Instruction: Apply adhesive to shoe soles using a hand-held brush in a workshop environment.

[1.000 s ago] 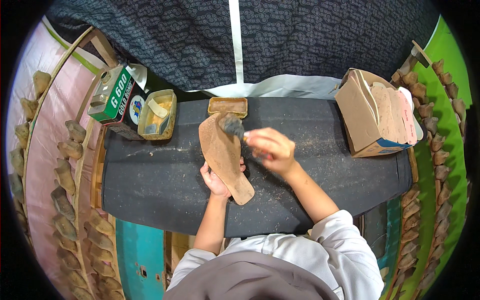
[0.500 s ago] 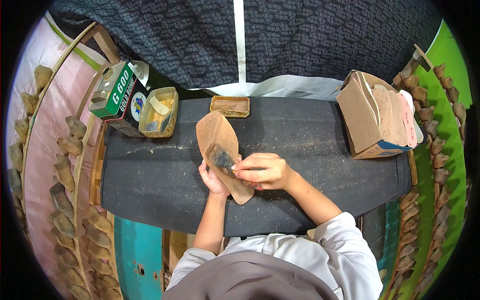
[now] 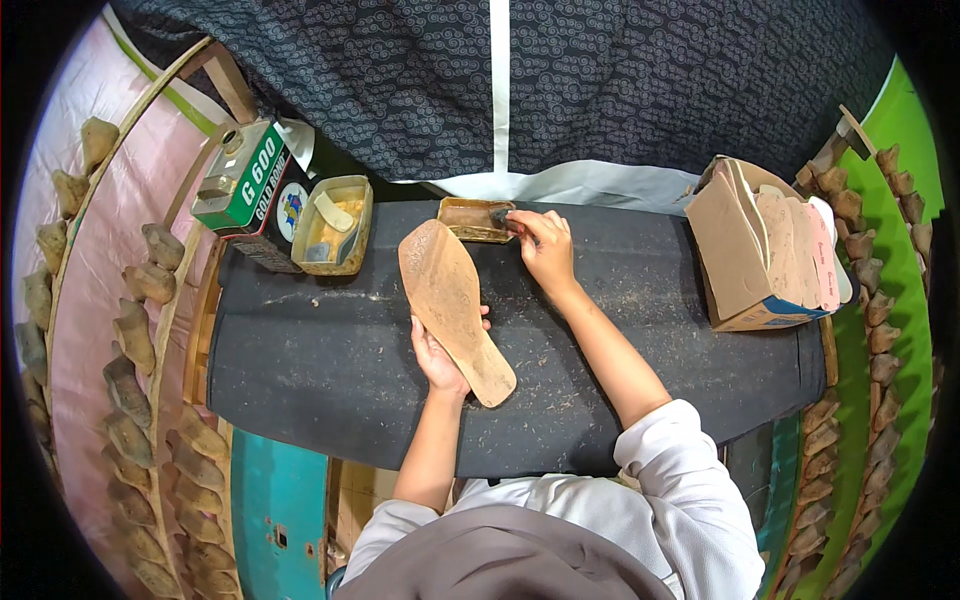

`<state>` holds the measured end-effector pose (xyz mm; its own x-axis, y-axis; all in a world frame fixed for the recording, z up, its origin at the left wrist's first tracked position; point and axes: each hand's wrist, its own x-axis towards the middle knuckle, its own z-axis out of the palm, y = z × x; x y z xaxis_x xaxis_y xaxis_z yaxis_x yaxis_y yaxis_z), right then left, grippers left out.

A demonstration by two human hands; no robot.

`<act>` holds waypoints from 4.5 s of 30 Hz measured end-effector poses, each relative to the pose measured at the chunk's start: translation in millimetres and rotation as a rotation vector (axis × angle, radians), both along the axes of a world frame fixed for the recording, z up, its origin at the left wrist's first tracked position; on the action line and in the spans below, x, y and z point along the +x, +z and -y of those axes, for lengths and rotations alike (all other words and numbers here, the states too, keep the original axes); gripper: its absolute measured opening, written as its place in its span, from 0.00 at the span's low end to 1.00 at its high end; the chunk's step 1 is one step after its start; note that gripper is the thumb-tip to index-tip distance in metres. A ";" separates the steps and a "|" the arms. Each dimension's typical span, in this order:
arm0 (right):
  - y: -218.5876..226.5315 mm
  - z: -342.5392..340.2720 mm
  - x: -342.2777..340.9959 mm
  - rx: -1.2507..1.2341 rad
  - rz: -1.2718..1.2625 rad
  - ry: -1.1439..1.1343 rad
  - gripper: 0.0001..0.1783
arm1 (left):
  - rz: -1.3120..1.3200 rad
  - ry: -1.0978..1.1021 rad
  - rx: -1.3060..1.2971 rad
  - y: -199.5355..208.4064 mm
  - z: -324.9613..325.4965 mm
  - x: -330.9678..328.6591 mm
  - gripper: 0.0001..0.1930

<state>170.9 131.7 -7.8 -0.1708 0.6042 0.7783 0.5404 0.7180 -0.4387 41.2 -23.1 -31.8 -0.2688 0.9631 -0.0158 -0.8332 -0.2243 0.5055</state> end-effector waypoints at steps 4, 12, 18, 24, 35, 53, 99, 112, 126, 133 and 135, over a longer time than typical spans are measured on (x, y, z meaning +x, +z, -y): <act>-3.7 -4.9 -6.3 -0.028 0.031 0.007 0.16 | 0.051 0.013 0.043 0.7 2.0 -2.6 0.30; -3.4 -1.3 -4.8 -0.041 0.031 0.013 0.15 | 0.046 0.064 -0.026 10.1 -1.1 1.3 0.31; 21.8 19.0 1.2 0.009 -0.107 0.066 0.18 | -0.035 -0.049 0.011 5.2 2.4 -4.1 0.34; 65.1 70.7 12.7 0.240 -0.177 0.321 0.18 | -0.068 -0.070 -0.085 7.0 2.4 -0.3 0.36; 62.9 97.5 17.1 0.328 0.031 0.822 0.11 | -0.008 -0.008 -0.153 2.1 3.3 9.6 0.36; 67.5 113.5 35.1 0.075 0.054 0.932 0.14 | -0.054 -0.173 0.007 -3.2 6.6 8.7 0.35; 8.3 -5.8 2.2 -0.269 -0.165 0.228 0.12 | -0.054 -0.113 0.004 5.5 4.1 -4.7 0.28; 65.4 45.3 17.2 0.152 -0.401 0.340 0.21 | -0.070 -0.121 0.031 7.8 5.3 0.7 0.28; 74.3 80.4 26.4 0.105 -0.142 0.613 0.21 | -0.051 -0.079 -0.037 10.3 6.8 0.8 0.27; 74.6 81.6 26.1 0.137 -0.119 0.550 0.21 | -0.003 -0.071 -0.023 14.2 6.4 3.9 0.27; 73.1 85.3 31.6 0.064 -0.130 0.620 0.20 | 0.041 -0.047 -0.055 13.9 7.1 2.8 0.27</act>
<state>202.5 46.4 65.2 -0.3758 0.3748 0.8475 -0.0389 0.9074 -0.4186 44.0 -30.2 -17.9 -0.2209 0.9721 -0.0789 -0.8623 -0.1569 0.4815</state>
